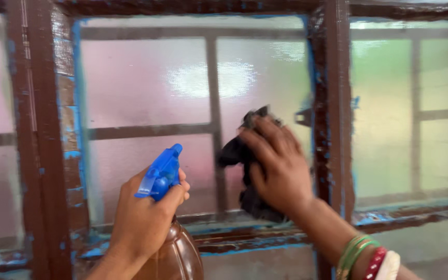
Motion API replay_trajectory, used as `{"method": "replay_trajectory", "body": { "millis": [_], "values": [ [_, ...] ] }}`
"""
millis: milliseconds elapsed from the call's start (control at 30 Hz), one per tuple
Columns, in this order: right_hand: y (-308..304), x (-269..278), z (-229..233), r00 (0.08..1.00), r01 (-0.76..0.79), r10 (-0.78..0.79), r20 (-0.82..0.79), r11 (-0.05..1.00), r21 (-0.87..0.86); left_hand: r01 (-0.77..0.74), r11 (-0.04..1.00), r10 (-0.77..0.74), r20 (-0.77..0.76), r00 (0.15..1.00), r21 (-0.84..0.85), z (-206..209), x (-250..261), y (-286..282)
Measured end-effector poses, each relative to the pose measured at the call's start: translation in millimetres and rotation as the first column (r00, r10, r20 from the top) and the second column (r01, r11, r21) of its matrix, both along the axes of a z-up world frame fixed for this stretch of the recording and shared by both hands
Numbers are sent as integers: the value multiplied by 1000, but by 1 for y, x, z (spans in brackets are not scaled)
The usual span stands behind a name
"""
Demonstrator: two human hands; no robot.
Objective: The person sprays a liquid onto a window pane from a bottle and wipes the glass surface with a cloth.
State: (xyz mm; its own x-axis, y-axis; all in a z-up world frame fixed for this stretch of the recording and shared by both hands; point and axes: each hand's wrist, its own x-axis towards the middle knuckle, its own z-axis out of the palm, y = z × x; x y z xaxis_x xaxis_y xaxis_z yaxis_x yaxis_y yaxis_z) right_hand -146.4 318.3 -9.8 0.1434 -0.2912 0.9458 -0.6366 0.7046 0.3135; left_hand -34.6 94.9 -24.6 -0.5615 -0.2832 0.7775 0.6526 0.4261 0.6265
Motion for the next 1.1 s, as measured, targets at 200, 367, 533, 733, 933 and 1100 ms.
{"method": "replay_trajectory", "body": {
  "millis": [200,367,533,733,933,1100],
  "values": [
    [25,1,-3,998,30,-5,-65,919,393,151,988,-152,-34,988,-42,2,-16,32],
    [36,-6,25,999,47,-44,-30,994,103,156,988,-156,59,986,5,6,-16,50],
    [22,-5,17,998,-1,-14,-62,974,-227,66,997,-64,66,996,-28,-1,-17,57],
    [24,2,-23,999,-23,24,-42,999,32,183,982,-185,-46,982,-37,-1,-21,60],
    [20,1,-18,999,-33,36,12,987,-157,124,990,-122,29,992,-72,-3,-7,69],
    [-6,6,-30,997,-65,73,34,978,-198,140,990,-141,50,989,17,-15,-3,63]
  ]
}}
